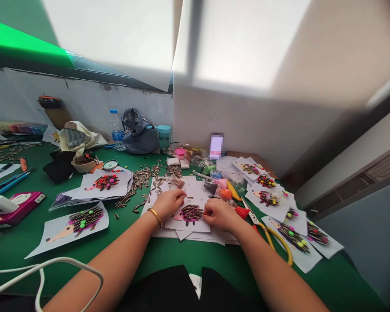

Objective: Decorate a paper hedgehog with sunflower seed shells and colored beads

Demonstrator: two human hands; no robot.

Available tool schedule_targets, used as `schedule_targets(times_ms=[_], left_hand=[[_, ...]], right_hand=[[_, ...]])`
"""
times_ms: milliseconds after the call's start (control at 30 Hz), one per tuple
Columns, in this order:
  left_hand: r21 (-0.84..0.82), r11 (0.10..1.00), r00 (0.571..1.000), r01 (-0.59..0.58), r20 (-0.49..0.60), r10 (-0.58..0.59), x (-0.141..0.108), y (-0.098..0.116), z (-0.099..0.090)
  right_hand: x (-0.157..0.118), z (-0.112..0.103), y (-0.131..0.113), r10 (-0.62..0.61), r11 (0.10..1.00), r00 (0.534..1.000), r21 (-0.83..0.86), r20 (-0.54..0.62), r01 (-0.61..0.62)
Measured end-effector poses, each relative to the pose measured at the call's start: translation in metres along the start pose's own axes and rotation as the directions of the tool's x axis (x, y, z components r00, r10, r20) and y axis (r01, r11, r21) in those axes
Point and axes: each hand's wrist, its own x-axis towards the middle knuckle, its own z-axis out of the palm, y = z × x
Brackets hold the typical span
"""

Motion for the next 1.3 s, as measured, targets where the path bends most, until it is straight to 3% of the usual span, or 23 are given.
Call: schedule_targets(times_ms=[433,600,733,833,933,1067,1200,1300], left_hand=[[-0.029,0.999,0.999,-0.040,-0.037,0.039,0.001,-0.004,0.003],[-0.032,0.998,0.998,-0.045,-0.035,0.044,0.001,-0.005,0.003],[-0.036,0.999,0.999,-0.035,-0.034,0.034,0.001,-0.005,0.003],[-0.030,0.999,0.999,-0.029,-0.027,0.028,0.000,-0.004,0.002],[-0.028,0.999,0.999,-0.020,-0.025,0.020,0.000,-0.003,0.002],[-0.045,0.999,0.998,-0.028,-0.052,0.026,0.001,-0.004,0.003],[-0.091,0.993,0.993,-0.076,-0.103,0.066,0.003,-0.006,0.005],[-0.117,0.976,0.962,-0.185,-0.226,0.155,0.002,-0.002,0.004]], right_hand=[[0.003,0.009,0.003,-0.050,0.995,0.999,-0.091,-0.019,0.049],[0.002,0.009,0.003,-0.012,0.999,1.000,-0.042,-0.004,0.012],[0.001,-0.001,0.014,0.032,0.995,0.999,0.098,0.003,-0.032],[-0.001,-0.011,0.031,0.107,0.990,0.978,0.113,-0.182,-0.087],[-0.003,-0.017,0.049,0.235,0.954,0.880,-0.077,-0.413,-0.291],[-0.005,-0.015,0.060,0.349,0.877,0.850,-0.182,-0.394,-0.444],[-0.004,-0.014,0.054,0.291,0.891,0.804,-0.158,-0.519,-0.425],[-0.003,-0.016,0.042,0.169,0.969,0.808,-0.057,-0.564,-0.242]])
